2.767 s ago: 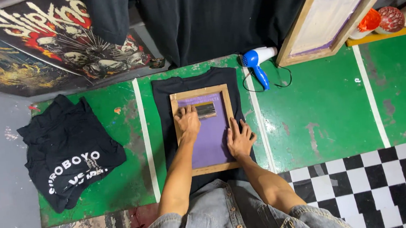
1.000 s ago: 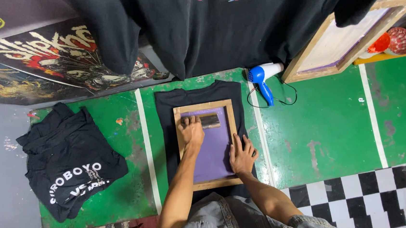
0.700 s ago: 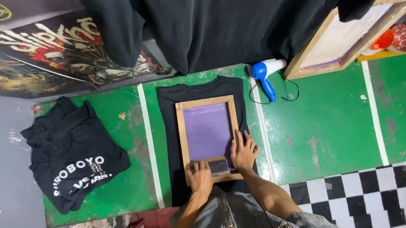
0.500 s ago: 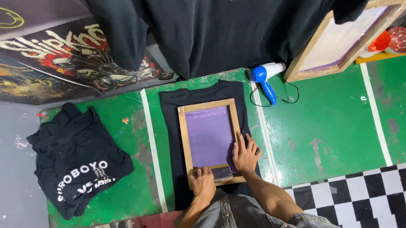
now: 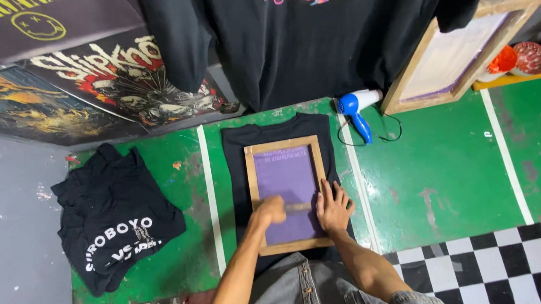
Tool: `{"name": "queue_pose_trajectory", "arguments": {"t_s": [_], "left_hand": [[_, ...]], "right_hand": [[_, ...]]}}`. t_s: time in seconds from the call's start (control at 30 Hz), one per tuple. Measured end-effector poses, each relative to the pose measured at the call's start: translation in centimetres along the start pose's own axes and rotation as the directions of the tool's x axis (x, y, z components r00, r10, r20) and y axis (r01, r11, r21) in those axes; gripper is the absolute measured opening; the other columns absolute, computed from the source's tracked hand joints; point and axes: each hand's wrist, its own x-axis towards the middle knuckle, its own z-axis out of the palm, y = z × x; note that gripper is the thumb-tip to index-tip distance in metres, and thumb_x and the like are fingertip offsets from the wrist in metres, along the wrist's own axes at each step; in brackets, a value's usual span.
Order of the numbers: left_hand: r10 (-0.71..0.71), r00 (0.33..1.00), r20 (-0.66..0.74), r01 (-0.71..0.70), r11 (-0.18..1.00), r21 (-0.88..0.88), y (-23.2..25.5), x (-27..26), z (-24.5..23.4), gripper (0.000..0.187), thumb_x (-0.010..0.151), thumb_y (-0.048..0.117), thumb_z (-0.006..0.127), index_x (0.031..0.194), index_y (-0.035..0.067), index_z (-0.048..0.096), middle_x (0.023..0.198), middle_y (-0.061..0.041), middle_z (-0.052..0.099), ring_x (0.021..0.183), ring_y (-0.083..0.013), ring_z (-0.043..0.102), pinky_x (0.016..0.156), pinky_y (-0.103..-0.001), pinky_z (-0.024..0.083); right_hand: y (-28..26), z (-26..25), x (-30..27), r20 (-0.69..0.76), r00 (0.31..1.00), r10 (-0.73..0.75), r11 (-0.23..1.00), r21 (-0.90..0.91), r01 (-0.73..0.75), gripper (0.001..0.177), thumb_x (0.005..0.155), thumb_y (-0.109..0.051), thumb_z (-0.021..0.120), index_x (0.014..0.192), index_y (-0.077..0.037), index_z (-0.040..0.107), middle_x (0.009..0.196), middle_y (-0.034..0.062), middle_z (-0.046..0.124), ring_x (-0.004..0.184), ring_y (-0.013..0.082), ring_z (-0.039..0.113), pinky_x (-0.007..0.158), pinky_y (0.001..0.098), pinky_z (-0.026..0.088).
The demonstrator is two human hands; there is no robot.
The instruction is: The person uses a squeegee to apply purple ink through a screen printing frame onto a black t-shirt. After removing the frame, they use a blue hairdryer to dry the printed design on the shirt.
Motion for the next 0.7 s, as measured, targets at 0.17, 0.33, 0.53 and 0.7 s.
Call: {"name": "queue_pose_trajectory", "arguments": {"t_s": [0.17,0.33,0.53,0.7], "left_hand": [[0.01,0.968,-0.252,-0.033,0.996,-0.086,-0.6,4.4,-7.4,0.041,0.079,0.016,0.072,0.113,-0.006,0.072,0.116,-0.028,0.071,0.117,-0.0411,0.066,0.095,-0.051,0.057],[-0.058,0.932,-0.357,0.101,0.99,0.101,3.7,1.0,-14.8,0.042,0.083,0.02,0.061,0.122,0.01,0.071,0.117,-0.012,0.075,0.112,-0.0307,0.071,0.09,-0.052,0.058],[-0.103,0.91,-0.403,0.179,0.971,0.156,3.4,4.0,-11.1,0.063,0.089,0.015,0.057,0.151,0.015,0.045,0.156,-0.003,0.05,0.143,-0.0301,0.041,0.114,-0.064,0.028],[-0.118,0.843,-0.524,0.245,0.953,0.179,1.7,4.6,-5.3,0.069,0.096,0.016,0.055,0.159,0.02,0.028,0.164,0.0,0.033,0.15,-0.0225,0.026,0.119,-0.059,0.023]], "right_hand": [[-0.2,-0.2,0.2,0.005,1.0,-0.008,1.0,-0.018,0.008,0.05,0.105,-0.053,0.037,0.154,-0.049,0.036,0.141,-0.0025,0.048,0.137,0.0199,0.044,0.104,0.0482,0.032],[0.0,-0.2,-0.1,0.096,0.995,0.023,1.0,0.001,-0.023,0.05,0.105,-0.054,0.033,0.155,-0.05,0.032,0.144,-0.002,0.044,0.142,0.0202,0.039,0.107,0.0486,0.029],[0.2,-0.2,0.0,0.125,0.992,0.021,1.0,-0.018,-0.019,0.051,0.105,-0.054,0.031,0.156,-0.05,0.028,0.145,-0.0024,0.043,0.141,0.0206,0.039,0.107,0.0487,0.029],[0.1,-0.1,0.1,0.161,0.986,0.039,0.999,0.006,-0.04,0.051,0.105,-0.054,0.032,0.156,-0.052,0.028,0.146,-0.004,0.042,0.143,0.0199,0.037,0.108,0.0499,0.029]]}}
